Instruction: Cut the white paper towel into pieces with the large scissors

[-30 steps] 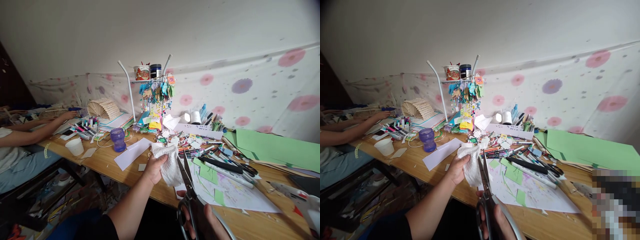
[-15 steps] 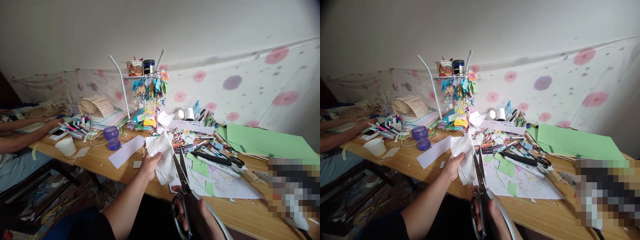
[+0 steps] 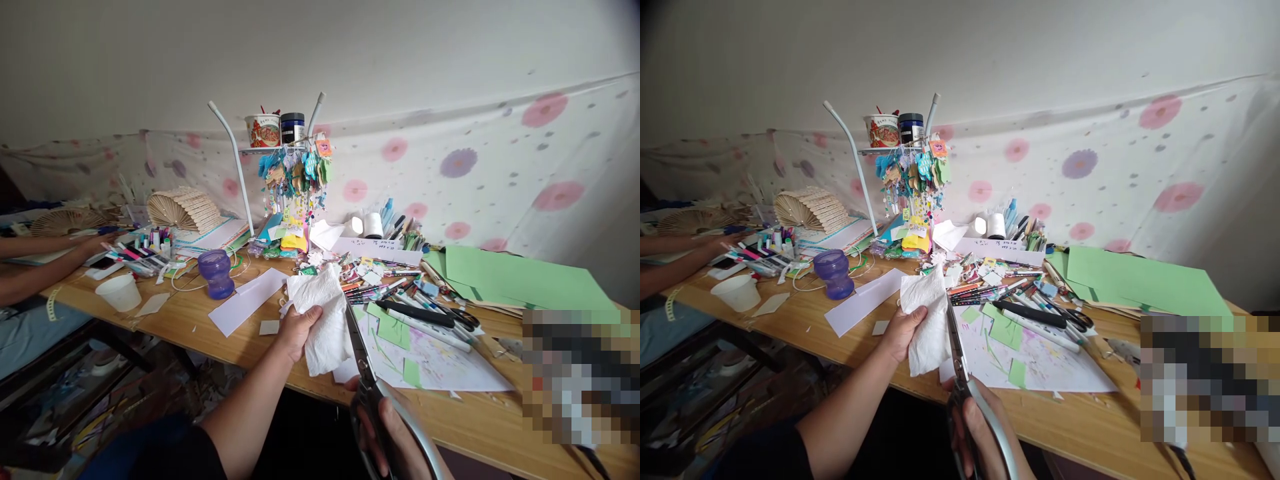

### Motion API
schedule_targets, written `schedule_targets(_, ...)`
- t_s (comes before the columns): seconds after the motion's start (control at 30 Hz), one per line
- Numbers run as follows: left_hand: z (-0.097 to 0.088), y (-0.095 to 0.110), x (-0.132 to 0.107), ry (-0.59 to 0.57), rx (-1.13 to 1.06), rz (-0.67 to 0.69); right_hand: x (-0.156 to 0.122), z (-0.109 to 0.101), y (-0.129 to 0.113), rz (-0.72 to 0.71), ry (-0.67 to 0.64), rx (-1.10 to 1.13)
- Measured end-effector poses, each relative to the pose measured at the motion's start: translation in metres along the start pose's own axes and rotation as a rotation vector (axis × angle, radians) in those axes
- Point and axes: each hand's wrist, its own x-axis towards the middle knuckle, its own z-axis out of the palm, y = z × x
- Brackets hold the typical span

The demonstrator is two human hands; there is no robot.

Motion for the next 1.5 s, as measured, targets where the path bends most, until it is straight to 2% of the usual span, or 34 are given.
schedule_targets(0.2,-0.008,-0.005,0.004,-0.002,0.117,0.04,0.0,-0.004,0.007,0.034,-0.105,0.169)
schedule_targets(0.4,-0.011,-0.005,0.005,0.03,0.174,0.081,-0.001,-0.002,0.014,0.081,-0.104,0.3)
schedule_targets(0.6,-0.013,-0.008,0.003,0.036,0.296,0.178,0.002,-0.002,0.013,0.096,-0.121,0.319)
schedule_targets(0.73,-0.012,-0.01,-0.002,-0.028,0.332,0.158,0.003,-0.004,0.012,0.06,-0.111,0.279)
schedule_targets(0.87,-0.008,-0.01,-0.006,-0.035,0.361,0.144,0.004,-0.005,0.014,0.038,-0.069,0.219)
schedule_targets(1.07,-0.005,-0.008,-0.004,-0.028,0.273,0.063,0.006,-0.003,0.016,-0.065,-0.008,0.026)
schedule_targets(1.2,-0.005,-0.007,-0.003,-0.049,0.205,0.019,0.005,-0.002,0.015,-0.074,0.037,-0.092)
schedule_targets(1.4,-0.004,-0.002,-0.008,-0.07,0.179,-0.049,0.006,-0.001,0.012,-0.084,-0.029,0.032)
schedule_targets(1.5,-0.007,0.0,-0.007,-0.052,0.218,-0.02,0.006,0.0,0.01,-0.043,-0.076,0.114)
